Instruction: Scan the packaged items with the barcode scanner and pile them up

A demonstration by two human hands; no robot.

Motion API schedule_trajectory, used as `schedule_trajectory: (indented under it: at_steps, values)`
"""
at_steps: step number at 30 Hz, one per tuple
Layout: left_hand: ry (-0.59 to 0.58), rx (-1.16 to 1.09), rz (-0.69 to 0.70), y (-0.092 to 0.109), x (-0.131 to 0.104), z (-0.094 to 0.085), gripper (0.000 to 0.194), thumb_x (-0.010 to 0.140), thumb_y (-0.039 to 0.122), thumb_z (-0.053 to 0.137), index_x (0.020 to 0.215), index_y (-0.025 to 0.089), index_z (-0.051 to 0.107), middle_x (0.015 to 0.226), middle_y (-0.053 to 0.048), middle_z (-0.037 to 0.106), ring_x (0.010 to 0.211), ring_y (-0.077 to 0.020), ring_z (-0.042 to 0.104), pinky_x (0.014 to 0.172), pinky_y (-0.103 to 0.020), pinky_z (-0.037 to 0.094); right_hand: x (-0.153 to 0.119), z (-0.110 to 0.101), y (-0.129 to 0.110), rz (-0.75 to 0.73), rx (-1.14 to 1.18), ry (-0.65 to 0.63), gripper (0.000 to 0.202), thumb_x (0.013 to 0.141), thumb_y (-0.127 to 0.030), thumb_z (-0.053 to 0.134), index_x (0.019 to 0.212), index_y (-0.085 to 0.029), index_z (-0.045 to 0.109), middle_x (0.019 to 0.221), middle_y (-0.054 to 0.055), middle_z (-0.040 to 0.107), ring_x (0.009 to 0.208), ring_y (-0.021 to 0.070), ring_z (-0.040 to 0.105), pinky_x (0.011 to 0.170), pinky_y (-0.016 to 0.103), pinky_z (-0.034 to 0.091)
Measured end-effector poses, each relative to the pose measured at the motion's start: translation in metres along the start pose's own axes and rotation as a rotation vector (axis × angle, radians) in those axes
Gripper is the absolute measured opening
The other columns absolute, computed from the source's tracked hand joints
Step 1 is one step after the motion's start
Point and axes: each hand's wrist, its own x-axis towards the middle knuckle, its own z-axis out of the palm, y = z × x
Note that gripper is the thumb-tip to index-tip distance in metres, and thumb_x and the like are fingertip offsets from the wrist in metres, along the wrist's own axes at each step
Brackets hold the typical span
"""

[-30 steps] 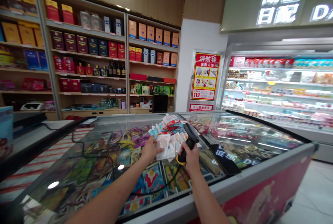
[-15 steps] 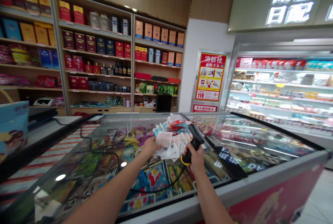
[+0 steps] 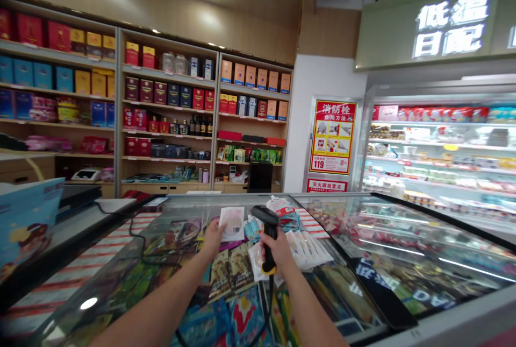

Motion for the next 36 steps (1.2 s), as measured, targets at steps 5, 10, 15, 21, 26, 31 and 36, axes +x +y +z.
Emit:
schedule_trajectory:
  at_steps: [5, 10, 15, 21, 26, 31, 36]
  values:
    - [-0.095, -0.162, 0.042, -0.003, -0.008, 0.006, 0.033, 0.069, 0.048, 0.061, 0.08, 0.018, 0.055, 0.068, 0.0, 0.063, 0.063, -0.0153, 0.06, 0.059, -0.025, 0.048, -0.014, -0.009, 0.007, 0.171, -0.267, -0.04, 0.03, 0.065, -0.037, 0.068, 0.073, -0.019, 0.047, 0.049, -0.007, 0.052, 0.037, 0.0073, 0.045, 0.035, 0.019, 0.036]
    - [-0.187, -0.31, 0.082, 0.008, -0.024, 0.021, 0.041, 0.058, 0.049, 0.069, 0.077, 0.017, 0.054, 0.063, 0.002, 0.06, 0.055, -0.0115, 0.054, 0.055, -0.023, 0.043, -0.02, -0.008, -0.006, 0.215, -0.35, -0.005, 0.028, 0.065, -0.032, 0.067, 0.078, -0.02, 0.045, 0.049, -0.008, 0.049, 0.038, 0.0081, 0.045, 0.036, 0.02, 0.037]
    - [-0.167, -0.335, 0.081, 0.009, -0.028, 0.023, 0.037, 0.059, 0.045, 0.069, 0.076, 0.016, 0.053, 0.064, 0.002, 0.061, 0.058, -0.0122, 0.056, 0.057, -0.023, 0.044, -0.024, -0.011, -0.009, 0.243, -0.373, 0.013, 0.03, 0.065, -0.035, 0.067, 0.078, -0.02, 0.045, 0.049, -0.008, 0.049, 0.039, 0.0087, 0.045, 0.037, 0.021, 0.037]
    - [-0.114, -0.347, 0.073, 0.006, -0.025, 0.02, 0.03, 0.065, 0.039, 0.065, 0.078, 0.017, 0.051, 0.063, 0.001, 0.062, 0.057, -0.0136, 0.057, 0.056, -0.024, 0.045, -0.028, -0.012, -0.011, 0.236, -0.349, -0.035, 0.035, 0.062, -0.04, 0.07, 0.077, -0.02, 0.045, 0.05, -0.008, 0.05, 0.039, 0.0082, 0.045, 0.037, 0.021, 0.038]
    - [-0.111, -0.373, 0.087, 0.005, -0.026, 0.021, 0.025, 0.067, 0.036, 0.062, 0.08, 0.017, 0.051, 0.068, 0.0, 0.063, 0.059, -0.0133, 0.057, 0.059, -0.026, 0.046, -0.03, -0.009, -0.013, 0.232, -0.337, -0.053, 0.033, 0.063, -0.038, 0.07, 0.077, -0.02, 0.047, 0.049, -0.008, 0.047, 0.039, 0.0078, 0.044, 0.037, 0.021, 0.038]
    - [-0.092, -0.343, 0.092, 0.005, -0.027, 0.022, 0.024, 0.069, 0.037, 0.062, 0.079, 0.017, 0.052, 0.07, 0.0, 0.063, 0.064, -0.014, 0.059, 0.064, -0.027, 0.048, -0.03, -0.01, -0.014, 0.23, -0.34, -0.057, 0.029, 0.064, -0.036, 0.068, 0.078, -0.019, 0.049, 0.047, -0.009, 0.047, 0.037, 0.0077, 0.042, 0.037, 0.021, 0.038]
    - [-0.075, -0.314, 0.095, 0.005, -0.026, 0.021, 0.024, 0.069, 0.037, 0.063, 0.078, 0.017, 0.054, 0.072, -0.001, 0.064, 0.064, -0.0136, 0.059, 0.063, -0.026, 0.048, -0.031, -0.008, -0.015, 0.216, -0.342, -0.041, 0.029, 0.064, -0.036, 0.068, 0.08, -0.02, 0.048, 0.047, -0.009, 0.047, 0.038, 0.0081, 0.043, 0.037, 0.021, 0.037]
